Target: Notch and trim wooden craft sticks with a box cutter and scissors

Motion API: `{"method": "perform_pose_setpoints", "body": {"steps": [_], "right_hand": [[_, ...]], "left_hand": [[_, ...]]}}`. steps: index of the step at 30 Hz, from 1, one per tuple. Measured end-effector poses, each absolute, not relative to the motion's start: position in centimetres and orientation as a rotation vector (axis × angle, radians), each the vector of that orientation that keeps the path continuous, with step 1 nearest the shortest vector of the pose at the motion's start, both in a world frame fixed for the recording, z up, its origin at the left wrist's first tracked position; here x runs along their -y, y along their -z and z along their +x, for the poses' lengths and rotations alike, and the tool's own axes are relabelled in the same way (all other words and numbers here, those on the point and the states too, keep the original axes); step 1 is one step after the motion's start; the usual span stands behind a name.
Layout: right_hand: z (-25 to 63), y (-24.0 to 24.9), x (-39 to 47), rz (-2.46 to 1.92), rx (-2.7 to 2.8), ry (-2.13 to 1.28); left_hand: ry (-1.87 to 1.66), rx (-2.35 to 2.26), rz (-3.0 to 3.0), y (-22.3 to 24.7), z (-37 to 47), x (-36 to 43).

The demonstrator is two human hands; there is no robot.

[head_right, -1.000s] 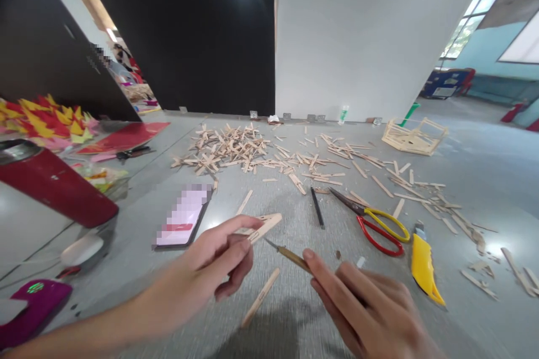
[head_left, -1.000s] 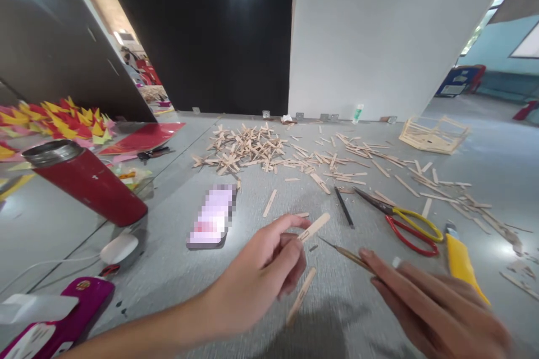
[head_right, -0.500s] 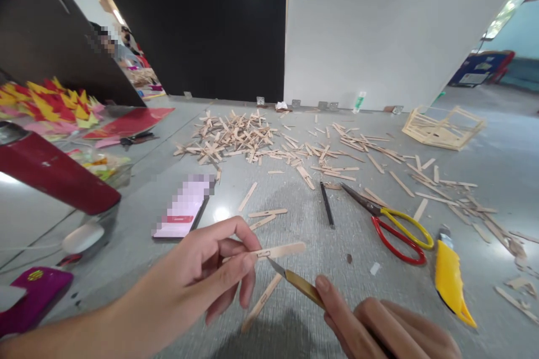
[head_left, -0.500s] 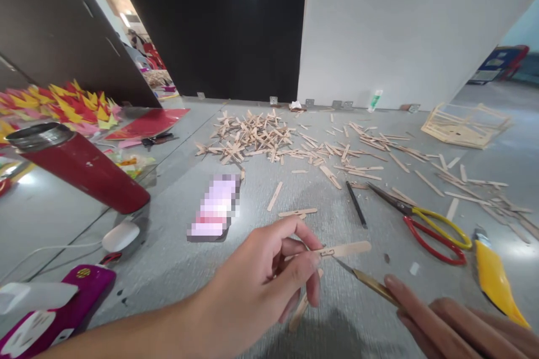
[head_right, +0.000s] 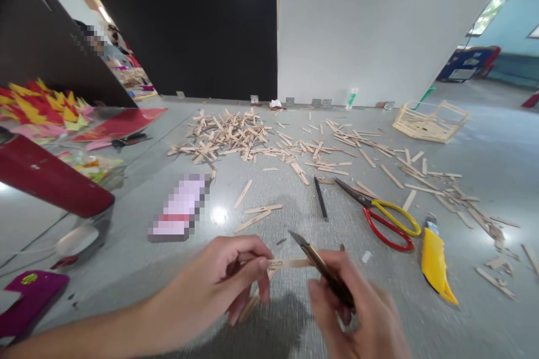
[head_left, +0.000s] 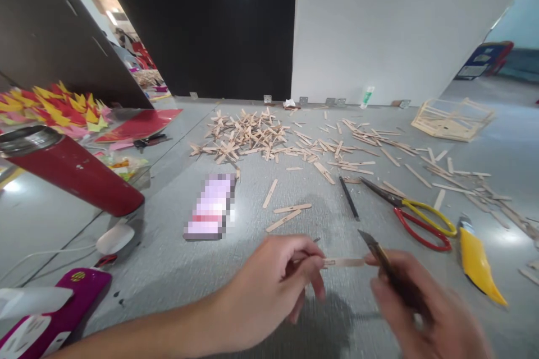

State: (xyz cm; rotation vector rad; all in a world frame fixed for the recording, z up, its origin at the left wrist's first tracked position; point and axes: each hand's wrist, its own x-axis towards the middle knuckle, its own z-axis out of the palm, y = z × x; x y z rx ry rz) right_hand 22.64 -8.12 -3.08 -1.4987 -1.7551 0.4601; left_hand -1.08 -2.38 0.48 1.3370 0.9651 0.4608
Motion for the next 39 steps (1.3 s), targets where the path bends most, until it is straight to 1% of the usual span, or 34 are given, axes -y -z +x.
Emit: {"method": "perform_pose_setpoints", "body": {"steps": [6, 16, 20, 27, 30, 34, 39], "right_hand": [[21.4, 3.8, 7.1, -1.488, 1.852, -0.662], [20.9, 4.4, 6.9, -1.474, 1.523, -1.035], [20.9, 4.4, 6.8, -1.481, 1.513, -1.106], [21.0, 4.6, 7.0, -1.494, 1.647, -0.945], [21.0, 4.7, 6.9, -1.471, 1.694, -0.801], [21.2, 4.4, 6.9, -1.301, 1.855, -0.524], [21.6, 4.8, 7.2, -1.088, 1.952, -0.331]], "left_hand": [[-0.411, -0.845, 1.307, 1.2, -0.2, 3.1], [-0.482, -0.831, 1.342, 1.4, 0.1, 3.8], [-0.467, -0.854, 1.359, 1.7, 0.0, 3.8], [-0.449, -0.888, 1.288, 2.2, 0.3, 3.8], [-0.457, -0.905, 1.247, 2.2, 0.5, 3.7], [-0.461, -0.928, 1.216, 2.2, 0.7, 3.7], [-0.474, -0.916, 1.184, 2.6, 0.8, 3.7]]}}
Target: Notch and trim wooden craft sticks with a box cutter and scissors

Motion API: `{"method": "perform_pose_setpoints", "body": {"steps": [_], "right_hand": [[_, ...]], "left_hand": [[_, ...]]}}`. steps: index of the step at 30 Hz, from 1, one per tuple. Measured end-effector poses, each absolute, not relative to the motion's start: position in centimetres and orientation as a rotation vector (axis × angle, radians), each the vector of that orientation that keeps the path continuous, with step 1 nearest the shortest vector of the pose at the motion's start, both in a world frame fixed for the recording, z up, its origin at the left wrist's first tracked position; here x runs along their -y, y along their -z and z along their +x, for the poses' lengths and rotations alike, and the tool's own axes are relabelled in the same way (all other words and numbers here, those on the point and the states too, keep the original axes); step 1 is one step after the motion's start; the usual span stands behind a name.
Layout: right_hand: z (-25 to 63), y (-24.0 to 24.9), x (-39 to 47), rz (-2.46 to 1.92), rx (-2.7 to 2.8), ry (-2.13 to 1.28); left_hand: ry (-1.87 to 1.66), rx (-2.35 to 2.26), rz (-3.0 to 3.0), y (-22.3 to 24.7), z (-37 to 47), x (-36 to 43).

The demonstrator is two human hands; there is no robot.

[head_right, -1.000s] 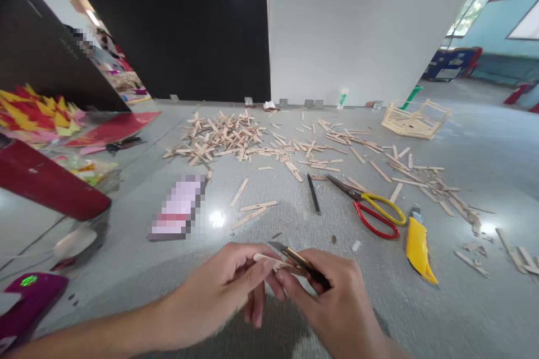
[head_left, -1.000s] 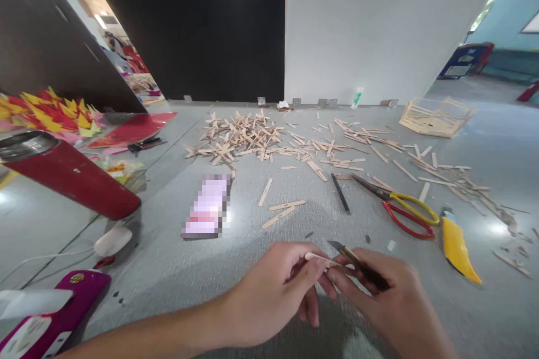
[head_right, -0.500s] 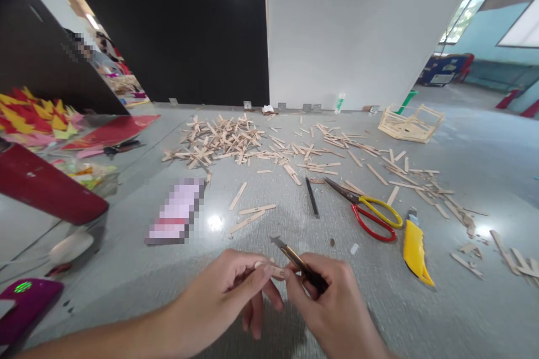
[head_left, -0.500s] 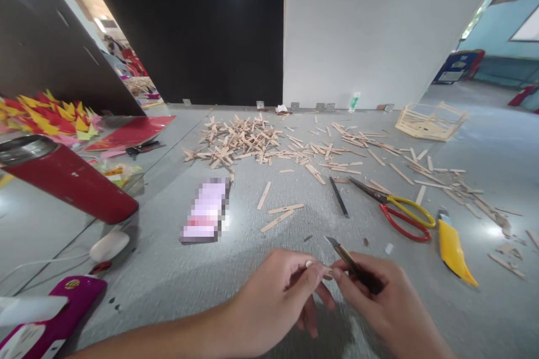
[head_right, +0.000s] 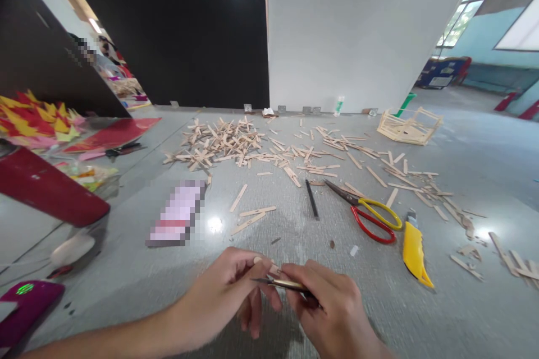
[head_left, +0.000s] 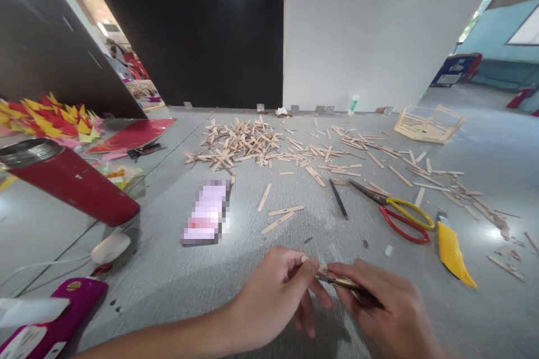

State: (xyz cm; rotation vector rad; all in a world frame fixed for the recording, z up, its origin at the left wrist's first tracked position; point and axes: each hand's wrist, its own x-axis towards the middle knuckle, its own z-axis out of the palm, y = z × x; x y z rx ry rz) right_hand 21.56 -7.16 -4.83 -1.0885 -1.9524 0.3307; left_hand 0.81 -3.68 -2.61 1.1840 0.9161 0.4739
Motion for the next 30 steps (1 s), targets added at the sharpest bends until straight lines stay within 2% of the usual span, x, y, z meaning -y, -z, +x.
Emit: {"method": "perform_pose_setpoints", "body": {"steps": [8, 17, 25, 28, 30], "right_hand": [[21.9, 6.3, 7.6, -1.226, 2.061, -0.277], [21.3, 6.9, 8.0, -1.346, 2.080, -0.474], [21.0, 6.5, 7.8, -1.474, 1.898, -0.584], [21.3, 5.7, 7.4, -1.483, 1.795, -0.534], [21.3, 5.3, 7.3, -1.482, 1.753, -0.644]], "left_hand": [[-0.466, -0.825, 1.129, 3.3, 0.9, 3.5], [-0.540, -0.850, 1.136, 4.0, 1.4, 3.8], [-0.646, -0.861, 1.228, 3.8, 1.2, 3.7], [-0.711, -0.811, 1.076, 3.3, 1.1, 3.5], [-0.717, -0.738, 0.978, 3.0, 0.9, 3.3]]}}
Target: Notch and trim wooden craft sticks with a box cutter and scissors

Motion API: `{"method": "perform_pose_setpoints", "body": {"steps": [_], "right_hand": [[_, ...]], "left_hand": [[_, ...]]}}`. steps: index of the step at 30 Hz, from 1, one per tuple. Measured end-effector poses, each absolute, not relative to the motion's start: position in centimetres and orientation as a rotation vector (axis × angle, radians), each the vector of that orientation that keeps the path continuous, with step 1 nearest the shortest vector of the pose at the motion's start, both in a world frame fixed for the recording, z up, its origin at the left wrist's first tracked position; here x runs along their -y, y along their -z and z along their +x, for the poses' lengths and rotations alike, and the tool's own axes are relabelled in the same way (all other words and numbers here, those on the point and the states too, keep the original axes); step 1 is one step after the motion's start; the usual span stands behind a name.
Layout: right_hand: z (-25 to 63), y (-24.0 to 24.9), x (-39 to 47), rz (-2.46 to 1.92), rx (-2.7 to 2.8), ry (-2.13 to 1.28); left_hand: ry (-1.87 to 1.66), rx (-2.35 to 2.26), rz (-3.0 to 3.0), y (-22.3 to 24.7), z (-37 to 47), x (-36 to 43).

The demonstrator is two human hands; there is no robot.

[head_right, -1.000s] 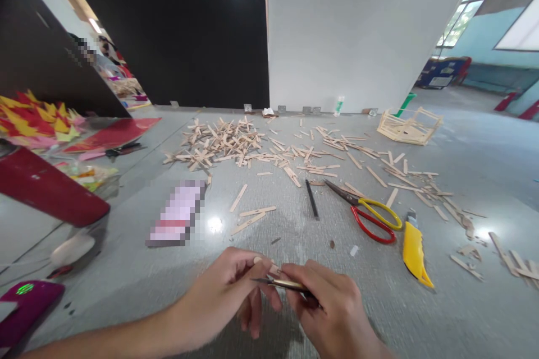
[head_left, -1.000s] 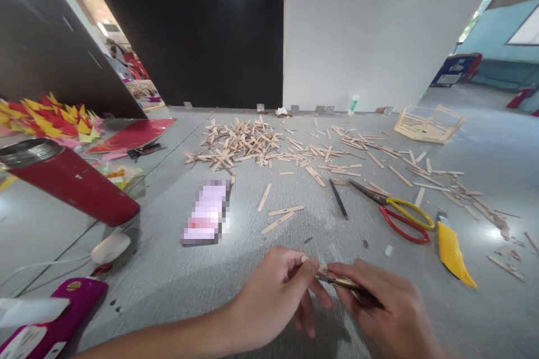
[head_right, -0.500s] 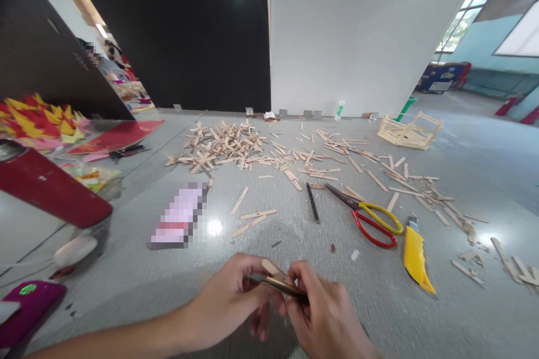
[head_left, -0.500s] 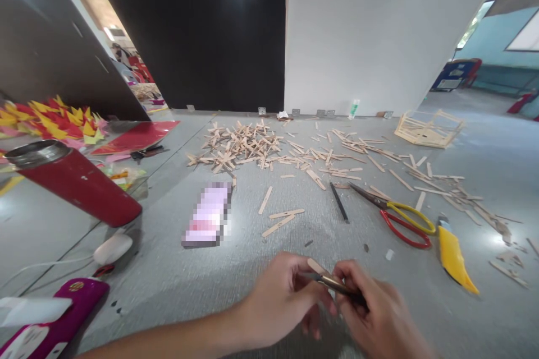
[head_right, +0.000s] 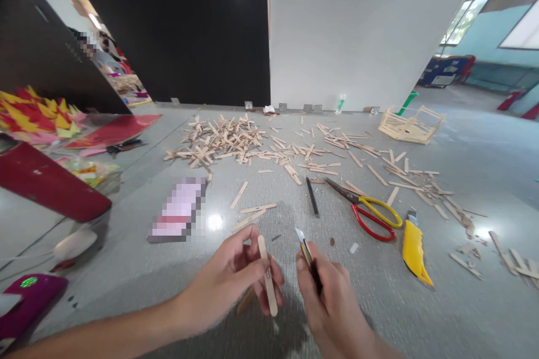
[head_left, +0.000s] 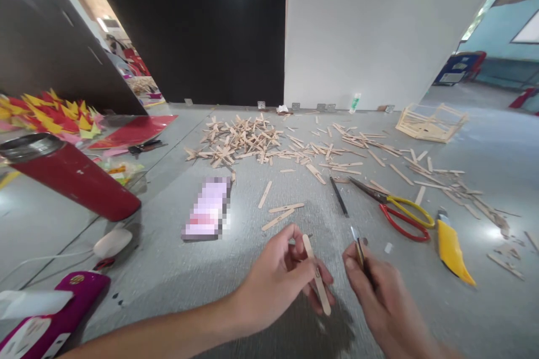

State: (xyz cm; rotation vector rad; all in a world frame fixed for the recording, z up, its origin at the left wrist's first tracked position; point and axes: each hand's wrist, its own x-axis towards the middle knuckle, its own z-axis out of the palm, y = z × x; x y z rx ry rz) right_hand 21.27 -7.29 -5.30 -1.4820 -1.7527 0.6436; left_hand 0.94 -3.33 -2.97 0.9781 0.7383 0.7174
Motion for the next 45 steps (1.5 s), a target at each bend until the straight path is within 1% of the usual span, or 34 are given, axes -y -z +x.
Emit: {"method": "perform_pose_setpoints", "body": {"steps": [5, 9, 14, 22, 29, 32, 35, 40, 45], "right_hand": [[21.0, 4.8, 7.0, -1.355, 1.606, -1.003], [20.9, 4.4, 6.7, -1.260, 1.529, -1.147], [21.0, 4.7, 6.5, -1.334, 1.508, -0.963], [21.2, 5.1, 7.1, -1.322, 1.582, -0.921], [21.4, 4.7, 7.3, -1.368, 1.606, -0.612], [21.6, 4.7, 6.9, -1.376, 1.635, -0.550], [21.8, 5.0, 6.8, -1.311, 1.747, -0.488], [21.6, 5.0, 7.0, -1.069, 1.877, -0.389], [21.7, 4.4, 7.2, -1.016, 1.953, -0.331]], "left_hand": [[-0.605, -0.731, 1.029, 2.7, 0.7, 3.2], [-0.517, -0.708, 1.139, 2.4, 0.4, 3.4], [-0.487, -0.704, 1.089, 2.1, 0.1, 3.4], [-0.489, -0.735, 1.067, 2.1, 0.3, 3.1], [-0.446, -0.737, 1.038, 1.9, 0.0, 3.0], [-0.429, -0.746, 1.033, 1.7, -0.2, 2.9], [-0.465, -0.747, 1.050, 1.8, -0.3, 2.8], [-0.471, -0.688, 1.050, 2.1, 0.0, 2.8], [-0.473, -0.621, 1.034, 2.0, 0.1, 3.0]]}}
